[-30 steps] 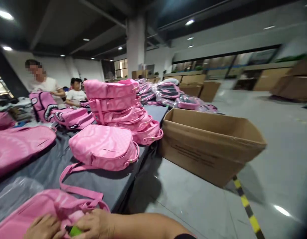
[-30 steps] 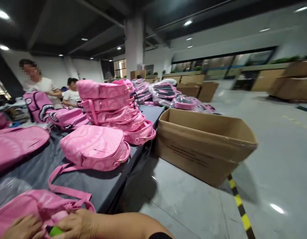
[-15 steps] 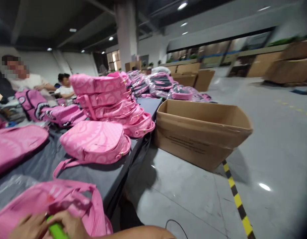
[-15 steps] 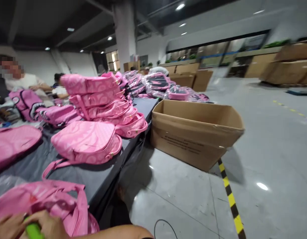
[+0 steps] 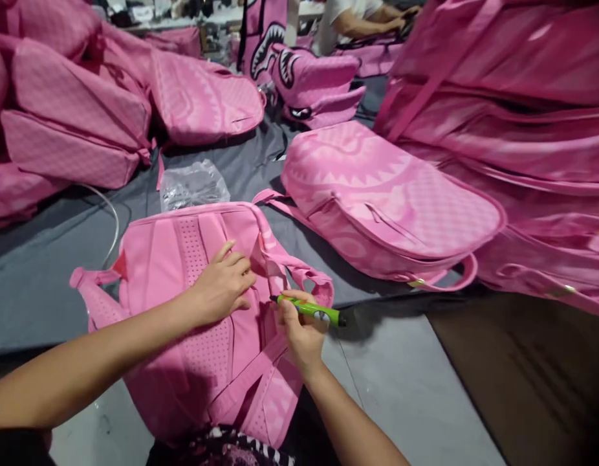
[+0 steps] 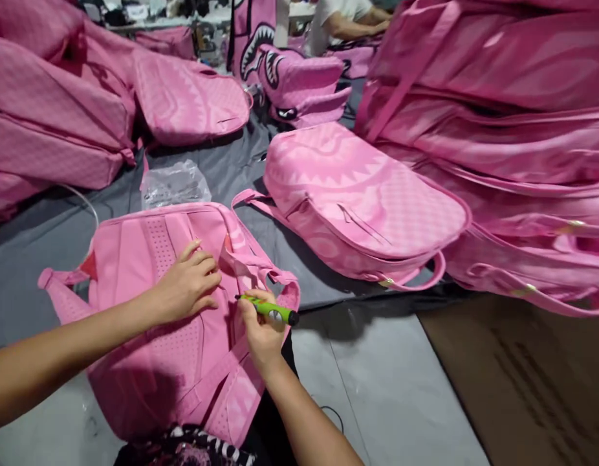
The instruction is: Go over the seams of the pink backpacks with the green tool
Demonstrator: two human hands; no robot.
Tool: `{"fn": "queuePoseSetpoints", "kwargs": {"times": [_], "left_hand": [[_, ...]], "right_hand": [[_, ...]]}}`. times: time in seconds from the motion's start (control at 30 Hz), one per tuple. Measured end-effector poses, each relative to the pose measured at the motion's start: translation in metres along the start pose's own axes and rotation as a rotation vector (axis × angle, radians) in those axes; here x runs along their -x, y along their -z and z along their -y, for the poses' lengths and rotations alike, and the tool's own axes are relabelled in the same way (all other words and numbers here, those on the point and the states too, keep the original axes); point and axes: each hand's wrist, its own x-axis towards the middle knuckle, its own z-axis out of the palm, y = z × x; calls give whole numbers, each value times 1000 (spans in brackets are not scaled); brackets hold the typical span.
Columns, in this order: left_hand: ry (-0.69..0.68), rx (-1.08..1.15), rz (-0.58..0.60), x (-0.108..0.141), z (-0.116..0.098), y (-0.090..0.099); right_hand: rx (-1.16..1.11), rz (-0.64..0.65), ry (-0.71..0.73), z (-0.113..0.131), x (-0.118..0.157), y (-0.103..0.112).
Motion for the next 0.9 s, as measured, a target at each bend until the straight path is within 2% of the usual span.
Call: {"fn": "queuePoseSetpoints", "kwargs": {"times": [0.1,0.17,0.43,0.57,0.8,0.9], "left_hand": [[-14,67,-56,5,7,-11],[-31,98,-88,9,11,-17],[-88,95,-257,17,18,-45],[-86,93,-272,18,19,-51],[-80,78,-255,19,20,-55],[-91,68,-296,19,20,-57]], "right_hand": [[10,-107,-10,0,-2,-11],[5,-126,-11,0,-1,-18],[203,-26,39,-1,-2,-26],[277,-36,38,-4,-1,-28],[263,-5,51,-3,-1,-30],[263,10,40,-3,-3,-30]]}}
